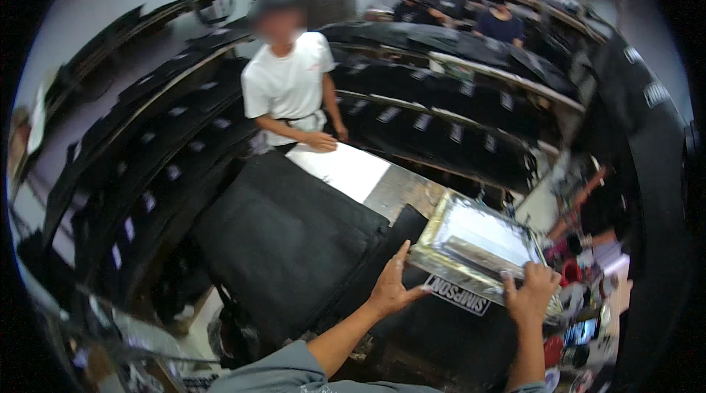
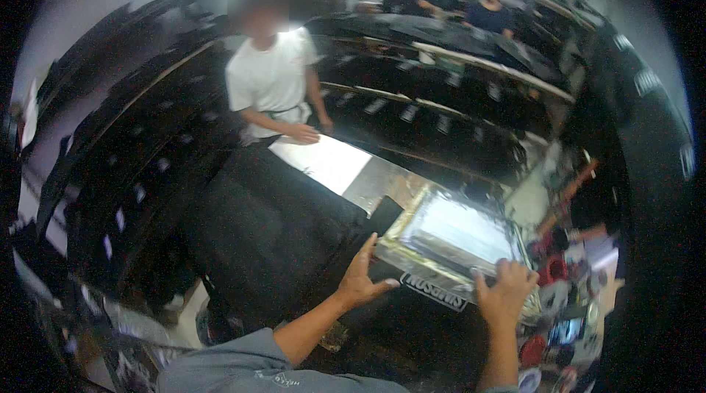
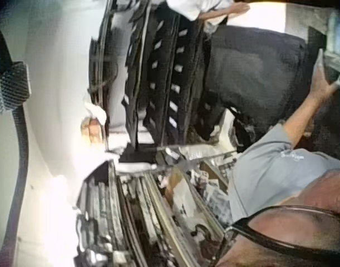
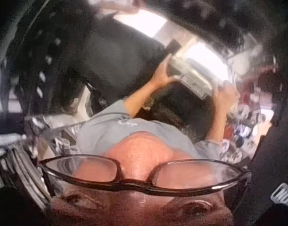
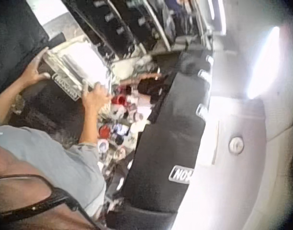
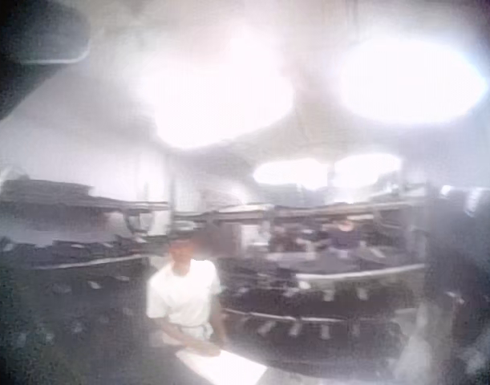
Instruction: The person screen prints a design onto black bags, applying ink to the screen with a squeegee, lowering the screen onto the bags, and passing the printed bags to another person.
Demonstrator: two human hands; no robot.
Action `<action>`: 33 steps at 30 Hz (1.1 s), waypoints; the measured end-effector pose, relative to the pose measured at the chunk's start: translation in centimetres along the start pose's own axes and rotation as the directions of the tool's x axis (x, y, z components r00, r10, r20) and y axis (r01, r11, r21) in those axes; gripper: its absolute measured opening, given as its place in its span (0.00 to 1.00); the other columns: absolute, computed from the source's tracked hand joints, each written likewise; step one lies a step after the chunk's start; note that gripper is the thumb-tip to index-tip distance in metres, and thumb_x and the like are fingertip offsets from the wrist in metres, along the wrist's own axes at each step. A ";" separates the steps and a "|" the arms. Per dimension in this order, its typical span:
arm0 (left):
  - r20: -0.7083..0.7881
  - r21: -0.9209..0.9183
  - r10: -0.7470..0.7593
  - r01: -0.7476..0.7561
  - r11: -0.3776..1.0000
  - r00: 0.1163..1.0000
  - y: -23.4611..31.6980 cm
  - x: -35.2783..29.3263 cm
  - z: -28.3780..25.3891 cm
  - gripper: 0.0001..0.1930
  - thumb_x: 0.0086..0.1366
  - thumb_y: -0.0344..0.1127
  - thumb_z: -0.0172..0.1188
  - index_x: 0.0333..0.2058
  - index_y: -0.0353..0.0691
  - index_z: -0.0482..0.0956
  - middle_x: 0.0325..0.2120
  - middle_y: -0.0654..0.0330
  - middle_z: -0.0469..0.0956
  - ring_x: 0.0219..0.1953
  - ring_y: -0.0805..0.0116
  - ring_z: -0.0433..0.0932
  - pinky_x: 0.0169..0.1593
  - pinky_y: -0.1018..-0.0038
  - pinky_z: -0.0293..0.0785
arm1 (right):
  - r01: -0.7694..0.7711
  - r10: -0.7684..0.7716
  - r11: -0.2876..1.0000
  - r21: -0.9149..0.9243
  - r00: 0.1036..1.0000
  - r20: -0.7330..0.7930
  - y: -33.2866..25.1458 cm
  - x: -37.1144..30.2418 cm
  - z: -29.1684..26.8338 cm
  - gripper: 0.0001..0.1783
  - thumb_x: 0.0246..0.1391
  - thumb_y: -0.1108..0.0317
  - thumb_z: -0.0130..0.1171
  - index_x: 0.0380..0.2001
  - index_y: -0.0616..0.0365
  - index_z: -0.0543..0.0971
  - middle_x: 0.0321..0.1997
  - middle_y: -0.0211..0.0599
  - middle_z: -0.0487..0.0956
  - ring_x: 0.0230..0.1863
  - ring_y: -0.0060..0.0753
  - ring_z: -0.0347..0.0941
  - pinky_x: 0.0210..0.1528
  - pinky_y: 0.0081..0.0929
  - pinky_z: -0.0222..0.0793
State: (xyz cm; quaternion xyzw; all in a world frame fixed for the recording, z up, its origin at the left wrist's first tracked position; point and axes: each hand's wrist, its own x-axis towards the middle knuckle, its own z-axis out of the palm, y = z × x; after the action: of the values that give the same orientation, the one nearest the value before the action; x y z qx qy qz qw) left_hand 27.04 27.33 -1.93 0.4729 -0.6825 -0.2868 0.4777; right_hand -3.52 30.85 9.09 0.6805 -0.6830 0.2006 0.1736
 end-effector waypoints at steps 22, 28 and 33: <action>0.102 0.437 -0.311 0.238 0.867 0.945 -12.5 5.5 -11.7 0.21 0.64 0.40 0.66 0.51 0.31 0.82 0.48 0.42 0.83 0.53 0.44 0.82 0.59 0.59 0.76 | -0.012 0.016 0.998 0.058 0.997 -0.078 2.9 9.9 -2.5 0.27 0.56 0.42 0.63 0.31 0.60 0.81 0.34 0.46 0.80 0.42 0.51 0.74 0.52 0.49 0.60; 0.123 0.559 -0.422 0.288 0.777 0.898 -15.3 13.6 -31.1 0.22 0.58 0.41 0.70 0.50 0.38 0.86 0.51 0.47 0.84 0.55 0.54 0.82 0.60 0.64 0.74 | 0.000 0.004 0.999 0.040 0.996 -0.092 3.3 9.0 -2.1 0.25 0.57 0.45 0.63 0.31 0.61 0.80 0.35 0.47 0.81 0.42 0.51 0.75 0.52 0.49 0.60; -0.457 0.886 0.204 0.463 0.017 0.866 -15.7 13.3 -37.1 0.22 0.60 0.36 0.66 0.53 0.35 0.78 0.40 0.47 0.83 0.43 0.49 0.83 0.50 0.58 0.78 | 0.028 -0.024 0.998 0.055 0.997 -0.080 1.6 8.4 -1.7 0.25 0.57 0.44 0.62 0.30 0.60 0.79 0.33 0.47 0.80 0.42 0.51 0.75 0.51 0.47 0.60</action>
State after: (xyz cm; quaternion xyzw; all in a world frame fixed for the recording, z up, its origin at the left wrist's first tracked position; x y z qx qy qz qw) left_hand 65.81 11.27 3.93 0.7840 -0.4969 0.3490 0.1287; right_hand -5.32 24.50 14.73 0.6856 -0.6607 0.2442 0.1839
